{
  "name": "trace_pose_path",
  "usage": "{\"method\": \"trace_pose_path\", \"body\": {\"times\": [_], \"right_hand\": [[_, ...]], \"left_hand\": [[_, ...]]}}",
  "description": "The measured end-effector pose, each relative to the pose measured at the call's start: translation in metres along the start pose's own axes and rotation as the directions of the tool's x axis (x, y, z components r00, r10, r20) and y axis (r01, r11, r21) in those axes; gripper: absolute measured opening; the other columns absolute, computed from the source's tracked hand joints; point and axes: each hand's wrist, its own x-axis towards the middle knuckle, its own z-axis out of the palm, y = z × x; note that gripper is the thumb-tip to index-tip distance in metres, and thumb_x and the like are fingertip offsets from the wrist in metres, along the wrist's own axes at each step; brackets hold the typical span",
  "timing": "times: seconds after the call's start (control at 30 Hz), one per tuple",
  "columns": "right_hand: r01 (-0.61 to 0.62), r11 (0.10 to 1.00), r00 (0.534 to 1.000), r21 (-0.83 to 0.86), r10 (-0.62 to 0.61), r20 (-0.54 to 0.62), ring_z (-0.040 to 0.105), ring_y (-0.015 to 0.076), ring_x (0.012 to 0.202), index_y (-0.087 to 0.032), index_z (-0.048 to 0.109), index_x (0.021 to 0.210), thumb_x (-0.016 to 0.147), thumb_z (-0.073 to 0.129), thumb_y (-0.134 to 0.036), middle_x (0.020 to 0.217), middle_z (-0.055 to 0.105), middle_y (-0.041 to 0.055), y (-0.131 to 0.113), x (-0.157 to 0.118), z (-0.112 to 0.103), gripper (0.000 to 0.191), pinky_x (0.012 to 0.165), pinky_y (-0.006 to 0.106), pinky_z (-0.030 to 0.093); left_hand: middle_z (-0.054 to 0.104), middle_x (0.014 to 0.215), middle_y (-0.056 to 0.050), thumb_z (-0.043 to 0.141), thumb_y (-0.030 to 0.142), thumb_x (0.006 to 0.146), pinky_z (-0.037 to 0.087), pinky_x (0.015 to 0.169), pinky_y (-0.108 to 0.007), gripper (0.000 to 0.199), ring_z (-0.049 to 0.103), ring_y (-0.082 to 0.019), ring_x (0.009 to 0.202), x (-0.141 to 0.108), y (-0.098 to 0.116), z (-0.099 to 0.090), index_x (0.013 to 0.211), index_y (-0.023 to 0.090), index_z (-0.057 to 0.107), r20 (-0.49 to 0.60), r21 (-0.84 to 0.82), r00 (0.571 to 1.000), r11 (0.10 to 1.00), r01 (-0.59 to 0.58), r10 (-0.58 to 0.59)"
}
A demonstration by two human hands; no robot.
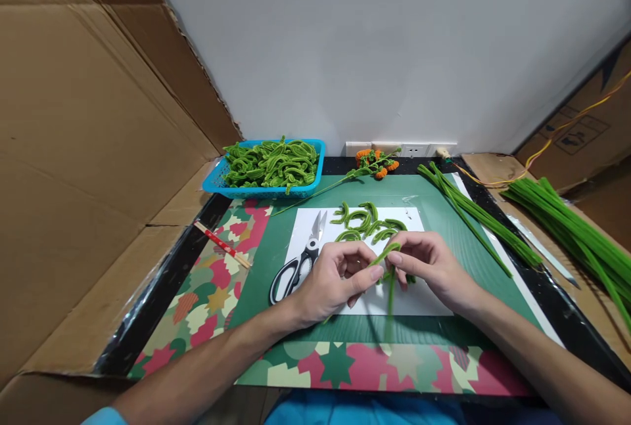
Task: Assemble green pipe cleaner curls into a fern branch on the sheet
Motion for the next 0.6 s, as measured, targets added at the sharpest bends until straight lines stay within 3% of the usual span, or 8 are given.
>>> {"method": "trace_pose_path", "body": {"times": [0.1,0.2,0.37,0.6], "right_hand": [[0.004,1.000,1.000,-0.005,-0.004,0.007,0.057,0.0118,0.050,-0.019,0.074,0.084,0.090,0.083,-0.048,0.064,0.066,-0.0012,-0.0003,-0.0023,0.0024,0.031,0.049,0.024,0.050],[-0.017,1.000,0.999,-0.017,0.018,0.044,0.056,0.0131,0.047,-0.021,0.076,0.098,0.093,0.080,-0.049,0.061,0.064,-0.0027,0.0030,-0.0055,0.0047,0.028,0.045,0.023,0.047],[0.007,0.984,1.000,-0.178,-0.002,0.028,0.061,0.0144,0.059,-0.022,0.080,0.108,0.097,0.075,-0.050,0.071,0.069,0.0003,0.0086,-0.0091,0.0060,0.031,0.056,0.024,0.049],[0.040,0.973,0.997,-0.227,-0.024,0.076,0.061,0.0136,0.061,-0.022,0.080,0.106,0.103,0.066,-0.050,0.075,0.068,-0.0001,0.0072,-0.0097,0.0073,0.032,0.060,0.025,0.049]], "left_hand": [[0.057,0.059,0.004,0.082,0.040,0.089,0.041,0.046,-0.018,0.029,0.049,-0.007,0.045,-0.0018,0.0002,-0.0002,0.089,0.015,0.068,0.006,-0.005,1.000,1.000,-0.022,0.022],[0.059,0.060,0.004,0.081,0.040,0.091,0.041,0.047,-0.019,0.028,0.051,-0.008,0.046,-0.0025,-0.0008,-0.0006,0.089,0.014,0.069,0.015,0.001,1.000,1.000,-0.025,0.025],[0.067,0.072,0.000,0.078,0.038,0.094,0.041,0.050,-0.019,0.026,0.052,-0.006,0.048,-0.0029,-0.0012,0.0012,0.089,0.014,0.071,0.010,0.100,0.996,0.991,-0.088,0.088],[0.070,0.077,-0.003,0.074,0.039,0.096,0.046,0.063,-0.021,0.027,0.058,-0.010,0.065,-0.0035,0.0010,0.0040,0.087,0.014,0.072,0.004,0.207,0.990,0.968,-0.139,0.142]]}}
